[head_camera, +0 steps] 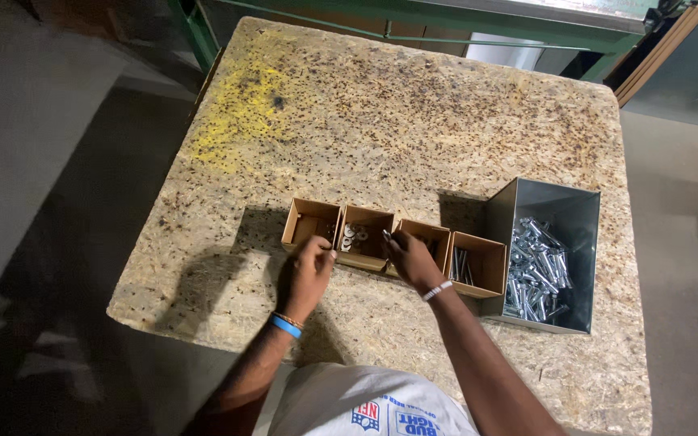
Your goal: The person repeatedly picks metal fasteners from a metal bin and places them into one of four cardboard compartments on a workbench. The person handles the fasteners one at a time, sorting them into the compartments throughout the clip.
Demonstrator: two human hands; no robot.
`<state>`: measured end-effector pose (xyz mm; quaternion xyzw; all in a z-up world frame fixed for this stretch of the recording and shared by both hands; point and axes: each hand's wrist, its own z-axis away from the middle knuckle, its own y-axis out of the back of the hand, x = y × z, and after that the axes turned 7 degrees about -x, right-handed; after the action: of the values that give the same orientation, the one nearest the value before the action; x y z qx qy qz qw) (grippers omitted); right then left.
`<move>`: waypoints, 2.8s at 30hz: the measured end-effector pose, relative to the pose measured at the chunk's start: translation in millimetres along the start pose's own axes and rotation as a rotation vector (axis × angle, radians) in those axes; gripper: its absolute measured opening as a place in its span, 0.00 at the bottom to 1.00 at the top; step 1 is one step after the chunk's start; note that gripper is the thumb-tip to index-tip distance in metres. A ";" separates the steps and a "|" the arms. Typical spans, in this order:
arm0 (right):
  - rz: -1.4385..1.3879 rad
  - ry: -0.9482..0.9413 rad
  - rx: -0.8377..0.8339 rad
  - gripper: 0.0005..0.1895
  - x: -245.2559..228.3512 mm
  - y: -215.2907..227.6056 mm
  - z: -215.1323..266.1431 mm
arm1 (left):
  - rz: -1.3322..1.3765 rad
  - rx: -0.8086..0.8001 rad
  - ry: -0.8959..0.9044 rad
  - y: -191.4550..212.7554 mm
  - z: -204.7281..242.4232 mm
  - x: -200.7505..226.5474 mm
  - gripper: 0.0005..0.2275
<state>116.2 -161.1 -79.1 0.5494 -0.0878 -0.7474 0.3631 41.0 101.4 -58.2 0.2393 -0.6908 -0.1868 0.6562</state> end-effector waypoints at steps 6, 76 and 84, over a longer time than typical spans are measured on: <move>-0.717 -0.026 -0.044 0.26 -0.1 -7.6 83.7 | 0.429 -0.202 0.121 -42.6 26.7 25.9 0.09; 0.300 -0.398 0.540 0.12 239.2 130.3 101.2 | 0.032 -0.477 -0.067 -26.8 16.2 112.0 0.24; 0.394 -0.503 0.641 0.27 212.9 114.9 102.7 | 0.057 -0.497 -0.117 -38.8 18.2 120.3 0.24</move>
<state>48.4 -407.5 -140.3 0.4084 -0.5032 -0.7093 0.2772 23.3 -0.5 16.7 0.0396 -0.6670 -0.3458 0.6588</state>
